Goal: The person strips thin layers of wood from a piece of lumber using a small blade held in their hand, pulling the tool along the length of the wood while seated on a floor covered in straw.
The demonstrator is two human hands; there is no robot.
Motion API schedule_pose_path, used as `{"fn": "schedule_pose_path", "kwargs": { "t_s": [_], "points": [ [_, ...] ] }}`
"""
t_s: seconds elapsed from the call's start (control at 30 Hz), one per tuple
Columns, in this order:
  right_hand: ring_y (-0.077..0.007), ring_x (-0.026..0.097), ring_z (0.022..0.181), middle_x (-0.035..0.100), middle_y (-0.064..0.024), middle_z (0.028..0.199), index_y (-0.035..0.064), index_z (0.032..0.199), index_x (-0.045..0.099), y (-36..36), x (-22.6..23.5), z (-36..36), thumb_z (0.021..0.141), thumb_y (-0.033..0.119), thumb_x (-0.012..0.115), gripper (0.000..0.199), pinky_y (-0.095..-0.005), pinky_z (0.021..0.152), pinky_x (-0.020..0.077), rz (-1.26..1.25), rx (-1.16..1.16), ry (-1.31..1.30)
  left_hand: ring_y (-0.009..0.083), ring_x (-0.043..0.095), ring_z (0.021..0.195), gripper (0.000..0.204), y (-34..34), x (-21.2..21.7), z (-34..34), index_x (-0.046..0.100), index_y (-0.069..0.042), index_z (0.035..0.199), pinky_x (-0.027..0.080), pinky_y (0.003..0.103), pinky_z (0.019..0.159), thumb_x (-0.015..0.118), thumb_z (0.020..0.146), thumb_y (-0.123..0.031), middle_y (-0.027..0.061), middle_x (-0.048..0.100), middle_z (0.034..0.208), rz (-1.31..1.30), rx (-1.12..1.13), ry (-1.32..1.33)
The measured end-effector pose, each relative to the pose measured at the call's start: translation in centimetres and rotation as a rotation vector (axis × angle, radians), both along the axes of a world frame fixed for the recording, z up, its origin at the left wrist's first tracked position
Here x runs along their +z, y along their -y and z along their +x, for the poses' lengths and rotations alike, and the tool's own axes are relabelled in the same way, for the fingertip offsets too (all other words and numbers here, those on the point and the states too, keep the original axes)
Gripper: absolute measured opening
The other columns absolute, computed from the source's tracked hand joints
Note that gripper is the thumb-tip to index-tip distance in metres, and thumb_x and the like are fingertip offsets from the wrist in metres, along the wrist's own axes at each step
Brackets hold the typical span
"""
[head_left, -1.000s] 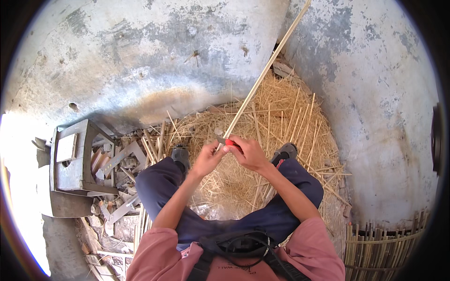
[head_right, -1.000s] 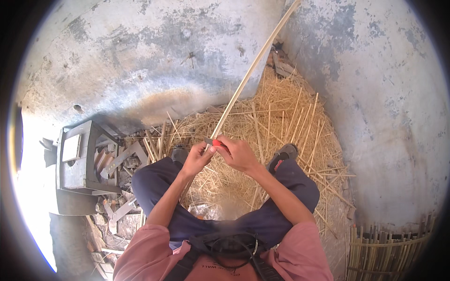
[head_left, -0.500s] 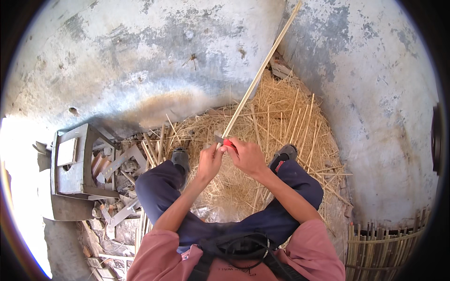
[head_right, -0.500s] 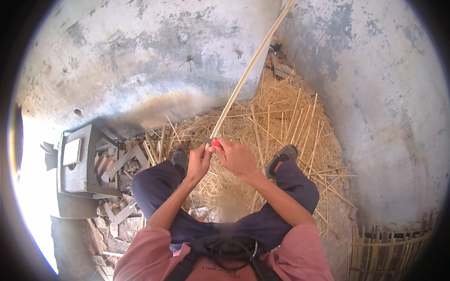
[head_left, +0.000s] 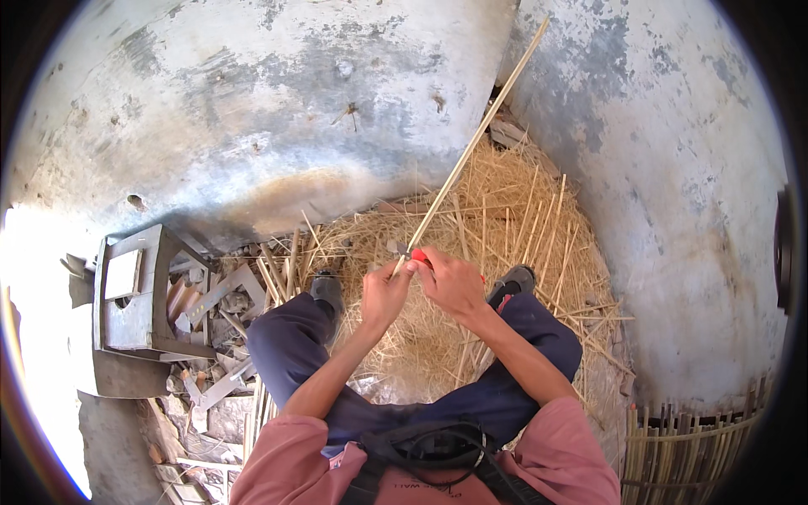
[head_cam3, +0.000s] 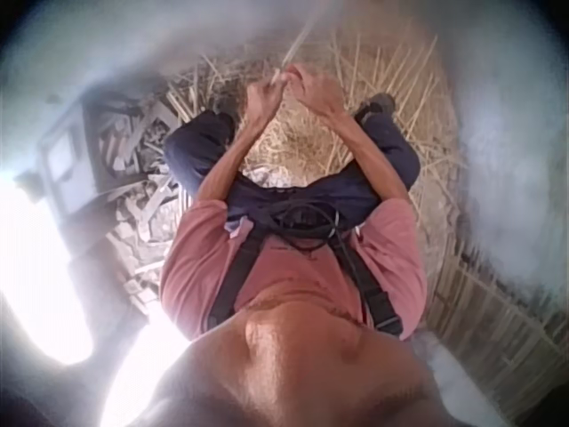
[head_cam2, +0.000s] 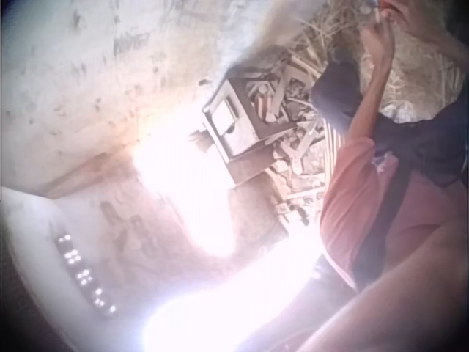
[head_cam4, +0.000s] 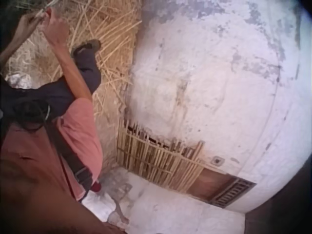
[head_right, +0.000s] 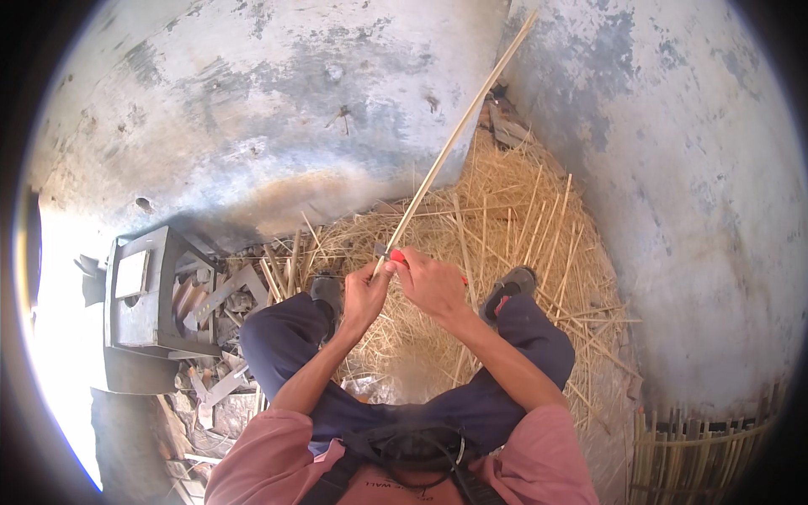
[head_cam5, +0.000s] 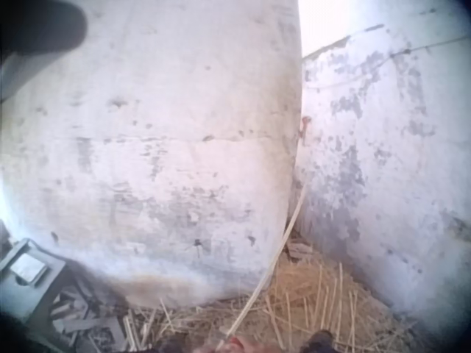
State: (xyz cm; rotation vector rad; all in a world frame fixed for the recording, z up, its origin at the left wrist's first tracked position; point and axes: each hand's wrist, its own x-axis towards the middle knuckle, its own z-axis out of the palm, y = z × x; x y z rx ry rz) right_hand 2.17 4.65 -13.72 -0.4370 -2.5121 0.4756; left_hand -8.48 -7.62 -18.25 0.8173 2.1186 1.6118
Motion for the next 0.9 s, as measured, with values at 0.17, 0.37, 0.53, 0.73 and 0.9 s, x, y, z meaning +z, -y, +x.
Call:
{"fn": "schedule_pose_path", "kwargs": {
  "t_s": [0.17,0.37,0.53,0.73,0.9],
  "points": [
    [-0.033,0.068,0.058,0.069,-0.0119,0.07,0.0103,0.103,0.066,-0.1,0.3,-0.1,0.104,0.034,0.063,0.024,-0.0435,0.051,0.0511,0.01,-0.006,-0.015,0.0126,0.042,0.056,0.043,0.1,0.2,-0.2,0.079,-0.006,0.118,0.041,0.038,0.054,0.073,0.1,-0.045,0.0093,0.051,0.057,-0.031,-0.011,0.023],
    [-0.0334,0.068,0.058,0.07,-0.0122,0.072,0.0104,0.103,0.067,-1.9,2.0,-0.3,0.103,0.034,0.064,0.024,-0.043,0.051,0.0508,0.066,-0.052,-0.047,0.0161,0.043,0.054,0.043,0.4,0.9,0.2,0.078,-0.005,0.119,0.042,0.04,0.055,0.066,0.104,-0.044,0.0127,0.049,0.056,-0.069,-0.039,0.011],
    [-0.0331,0.068,0.057,0.069,-0.012,0.07,0.0099,0.103,0.067,-3.3,2.6,-0.4,0.103,0.036,0.065,0.026,-0.042,0.05,0.0501,0.085,-0.063,-0.124,0.0177,0.042,0.053,0.043,0.4,1.6,0.4,0.078,-0.005,0.118,0.042,0.041,0.056,0.054,0.111,-0.04,0.0126,0.044,0.055,-0.069,-0.045,0.011],
    [-0.0316,0.068,0.057,0.069,-0.0117,0.07,0.0099,0.103,0.068,-4.7,3.8,-0.3,0.104,0.035,0.064,0.025,-0.0412,0.05,0.049,0.096,-0.037,-0.042,0.0176,0.043,0.052,0.046,0.6,2.1,0.4,0.078,-0.003,0.118,0.041,0.041,0.056,0.05,0.112,-0.04,0.0105,0.04,0.055,-0.05,-0.056,0.0],
    [-0.0305,0.068,0.058,0.069,-0.0116,0.069,0.0089,0.107,0.069,-7.2,6.1,-0.6,0.102,0.032,0.066,0.024,-0.0419,0.053,0.0496,0.089,-0.107,-0.092,0.0156,0.043,0.051,0.047,1.3,1.9,0.6,0.078,-0.002,0.116,0.038,0.041,0.054,0.051,0.111,-0.04,0.0094,0.04,0.054,-0.047,-0.066,-0.018]
  ]
}}
